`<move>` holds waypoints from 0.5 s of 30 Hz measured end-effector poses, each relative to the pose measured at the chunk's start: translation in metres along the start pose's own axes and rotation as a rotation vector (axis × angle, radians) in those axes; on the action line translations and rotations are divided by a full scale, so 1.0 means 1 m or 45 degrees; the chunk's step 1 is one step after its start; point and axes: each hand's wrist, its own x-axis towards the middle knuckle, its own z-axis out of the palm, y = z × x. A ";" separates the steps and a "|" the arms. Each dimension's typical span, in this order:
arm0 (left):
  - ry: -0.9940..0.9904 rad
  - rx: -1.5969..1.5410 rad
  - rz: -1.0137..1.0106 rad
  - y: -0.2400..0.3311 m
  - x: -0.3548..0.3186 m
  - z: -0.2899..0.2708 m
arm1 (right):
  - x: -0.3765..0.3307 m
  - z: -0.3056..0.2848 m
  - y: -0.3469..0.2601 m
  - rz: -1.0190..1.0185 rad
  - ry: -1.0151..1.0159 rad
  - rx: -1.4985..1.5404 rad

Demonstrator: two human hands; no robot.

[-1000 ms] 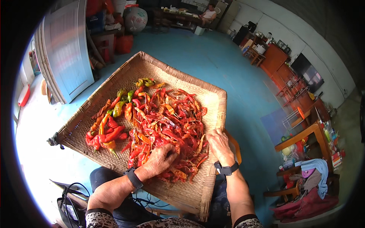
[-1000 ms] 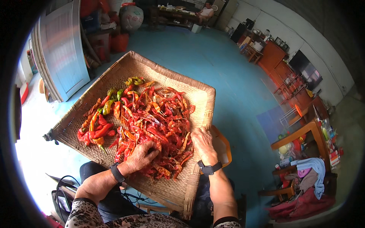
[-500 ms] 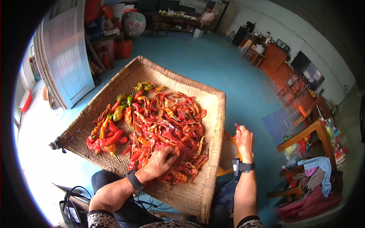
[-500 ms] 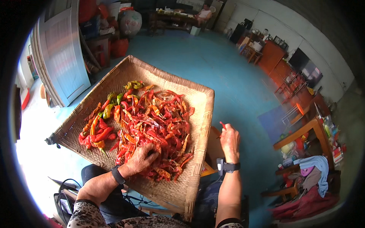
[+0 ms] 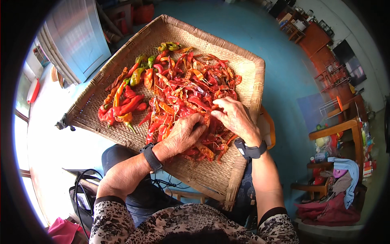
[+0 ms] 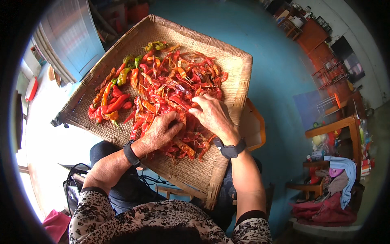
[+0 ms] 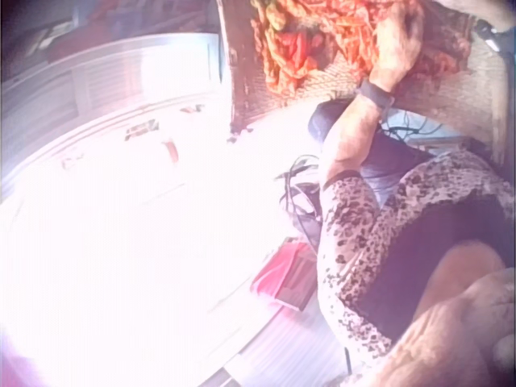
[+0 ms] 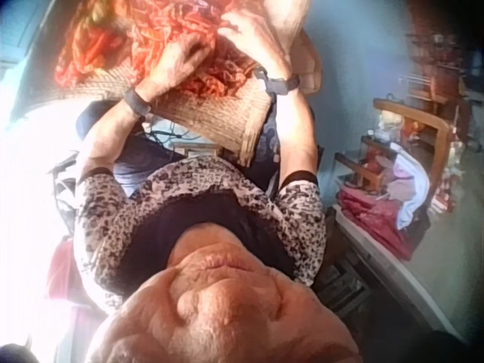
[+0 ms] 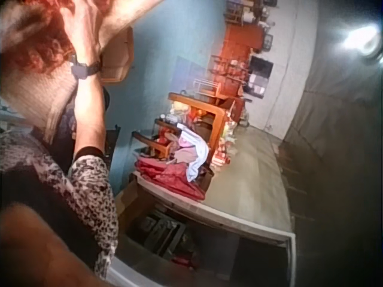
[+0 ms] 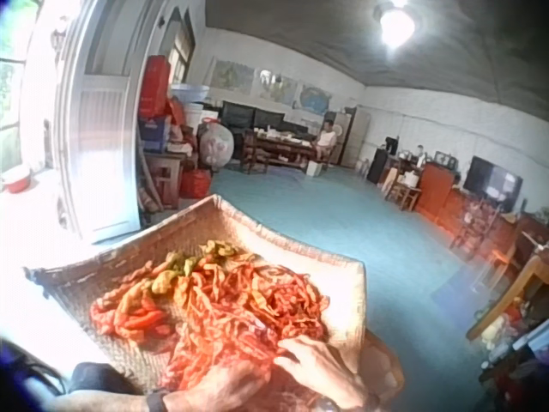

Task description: Sorting and de-stemming red and green peppers in a large flat winnowing basket.

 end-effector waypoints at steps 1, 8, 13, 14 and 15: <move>-0.039 -0.034 -0.058 0.002 -0.002 -0.001 | 0.000 0.004 -0.001 -0.020 -0.007 0.040; -0.045 -0.067 -0.030 0.001 -0.006 -0.001 | -0.003 0.029 -0.006 -0.056 -0.006 -0.037; -0.046 0.037 0.005 0.000 -0.001 -0.001 | -0.004 0.008 0.000 -0.058 0.229 -0.040; -0.031 0.068 0.033 -0.001 -0.003 -0.002 | -0.004 0.001 0.003 -0.032 0.185 -0.012; -0.037 0.064 0.033 0.000 -0.003 -0.001 | -0.006 -0.006 0.008 -0.119 0.239 0.022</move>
